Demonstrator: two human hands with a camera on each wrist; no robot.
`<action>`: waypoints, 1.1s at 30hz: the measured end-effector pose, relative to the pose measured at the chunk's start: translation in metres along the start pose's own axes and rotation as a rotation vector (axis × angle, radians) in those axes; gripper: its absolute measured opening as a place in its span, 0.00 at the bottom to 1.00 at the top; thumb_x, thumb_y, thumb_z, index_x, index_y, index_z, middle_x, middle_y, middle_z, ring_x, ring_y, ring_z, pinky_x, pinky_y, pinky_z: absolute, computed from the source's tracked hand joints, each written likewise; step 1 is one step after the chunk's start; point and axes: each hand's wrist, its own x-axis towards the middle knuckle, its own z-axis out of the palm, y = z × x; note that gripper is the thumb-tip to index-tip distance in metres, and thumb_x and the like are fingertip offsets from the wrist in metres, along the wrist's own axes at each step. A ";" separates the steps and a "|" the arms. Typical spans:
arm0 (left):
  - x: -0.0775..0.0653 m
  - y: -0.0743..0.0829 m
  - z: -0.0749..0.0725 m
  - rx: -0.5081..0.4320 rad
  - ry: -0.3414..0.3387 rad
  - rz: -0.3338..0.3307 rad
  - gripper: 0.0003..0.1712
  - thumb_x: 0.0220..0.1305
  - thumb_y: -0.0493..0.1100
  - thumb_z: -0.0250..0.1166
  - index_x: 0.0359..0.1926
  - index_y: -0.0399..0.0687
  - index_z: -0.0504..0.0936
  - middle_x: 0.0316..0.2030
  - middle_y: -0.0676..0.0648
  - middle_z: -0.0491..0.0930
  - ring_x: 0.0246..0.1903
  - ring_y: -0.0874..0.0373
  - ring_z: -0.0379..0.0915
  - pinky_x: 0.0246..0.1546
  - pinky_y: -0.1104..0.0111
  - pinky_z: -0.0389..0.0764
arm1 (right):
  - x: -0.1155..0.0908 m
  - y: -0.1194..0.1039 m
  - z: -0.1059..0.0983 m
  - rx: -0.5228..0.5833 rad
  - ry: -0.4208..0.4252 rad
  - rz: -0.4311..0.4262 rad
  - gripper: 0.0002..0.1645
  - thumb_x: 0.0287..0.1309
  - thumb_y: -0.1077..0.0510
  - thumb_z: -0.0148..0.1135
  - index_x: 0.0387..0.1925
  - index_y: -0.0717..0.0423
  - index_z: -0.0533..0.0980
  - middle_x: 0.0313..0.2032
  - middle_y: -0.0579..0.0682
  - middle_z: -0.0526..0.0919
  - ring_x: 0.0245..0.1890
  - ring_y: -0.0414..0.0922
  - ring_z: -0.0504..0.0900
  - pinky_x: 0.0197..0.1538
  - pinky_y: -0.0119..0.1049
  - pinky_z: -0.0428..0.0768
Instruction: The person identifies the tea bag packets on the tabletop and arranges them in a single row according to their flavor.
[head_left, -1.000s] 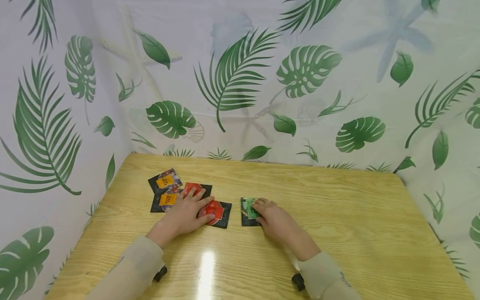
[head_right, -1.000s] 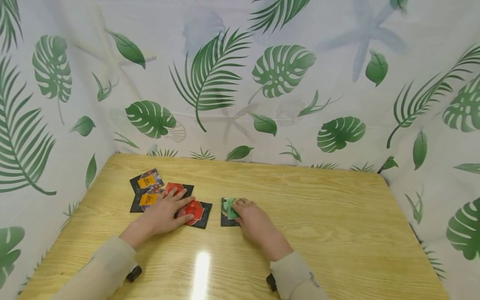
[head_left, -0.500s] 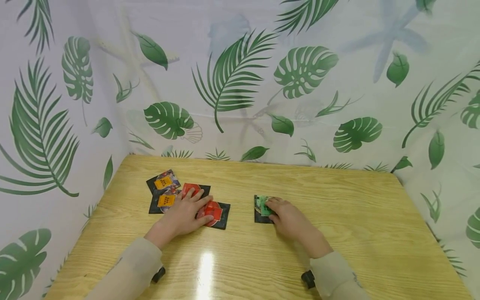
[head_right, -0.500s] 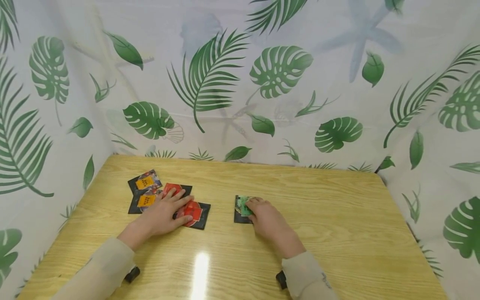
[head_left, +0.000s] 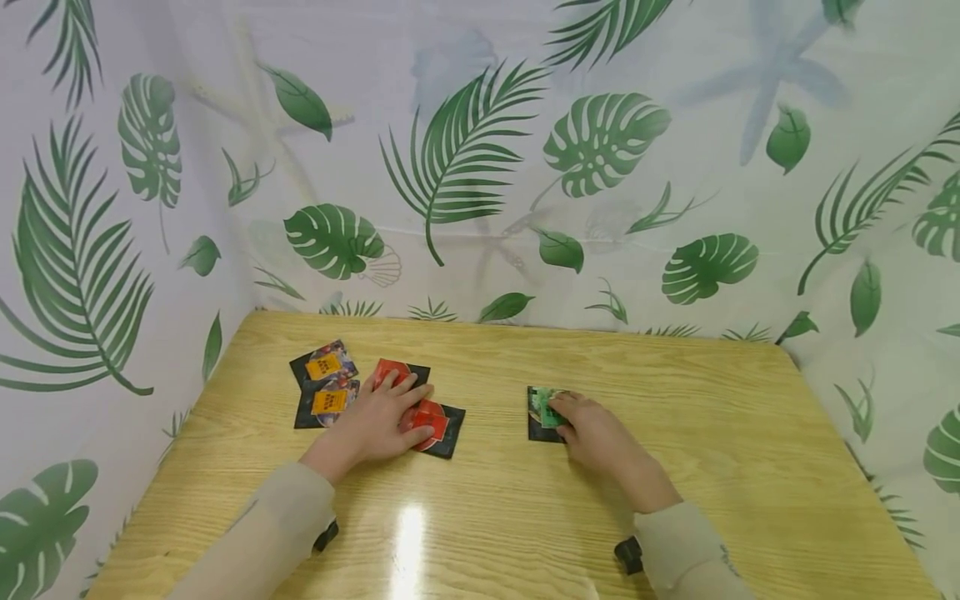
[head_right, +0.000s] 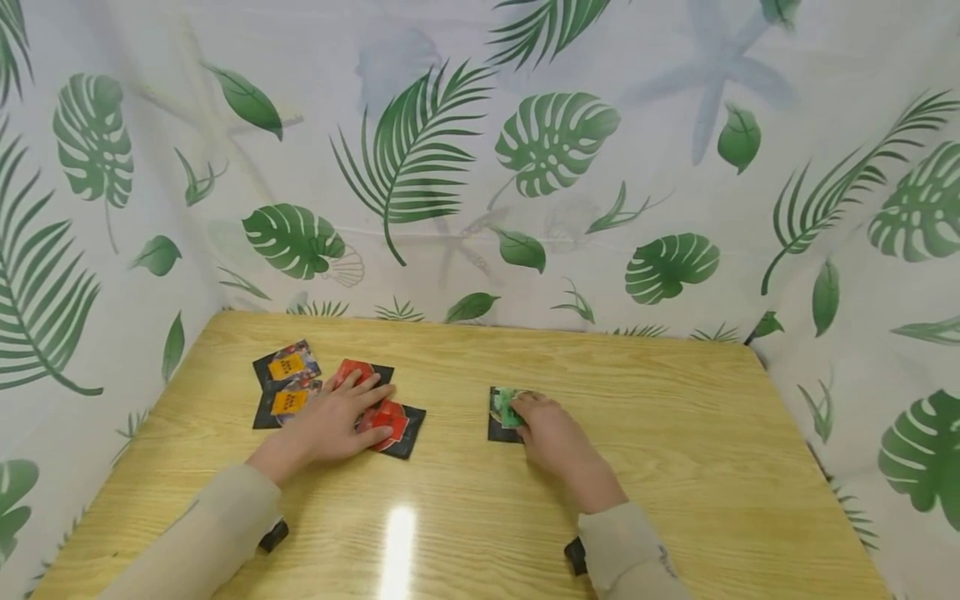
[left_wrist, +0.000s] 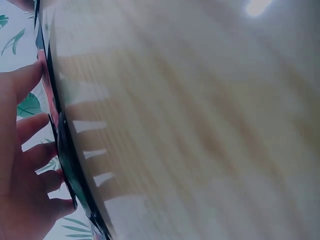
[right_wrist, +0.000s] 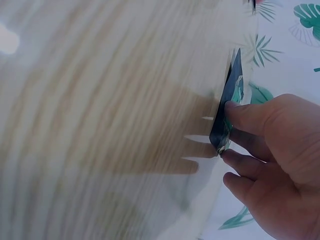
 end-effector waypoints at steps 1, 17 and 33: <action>0.002 0.001 0.000 0.000 0.001 0.008 0.40 0.76 0.66 0.58 0.81 0.55 0.66 0.80 0.37 0.61 0.80 0.29 0.50 0.77 0.30 0.48 | 0.000 0.002 0.000 0.006 -0.001 0.006 0.26 0.72 0.68 0.61 0.69 0.71 0.73 0.67 0.70 0.77 0.71 0.69 0.73 0.70 0.62 0.75; 0.022 0.011 0.003 0.011 -0.024 0.022 0.41 0.76 0.68 0.56 0.81 0.57 0.65 0.81 0.38 0.58 0.82 0.32 0.46 0.78 0.30 0.48 | -0.009 0.035 -0.001 0.003 0.005 0.056 0.28 0.73 0.68 0.60 0.71 0.69 0.71 0.69 0.71 0.75 0.70 0.70 0.73 0.69 0.64 0.75; 0.026 0.011 0.007 0.032 -0.014 0.030 0.38 0.78 0.67 0.54 0.80 0.59 0.67 0.81 0.37 0.58 0.81 0.29 0.47 0.77 0.30 0.48 | -0.017 0.060 -0.013 -0.026 0.017 0.047 0.27 0.70 0.72 0.60 0.68 0.72 0.73 0.66 0.72 0.77 0.65 0.70 0.78 0.63 0.60 0.81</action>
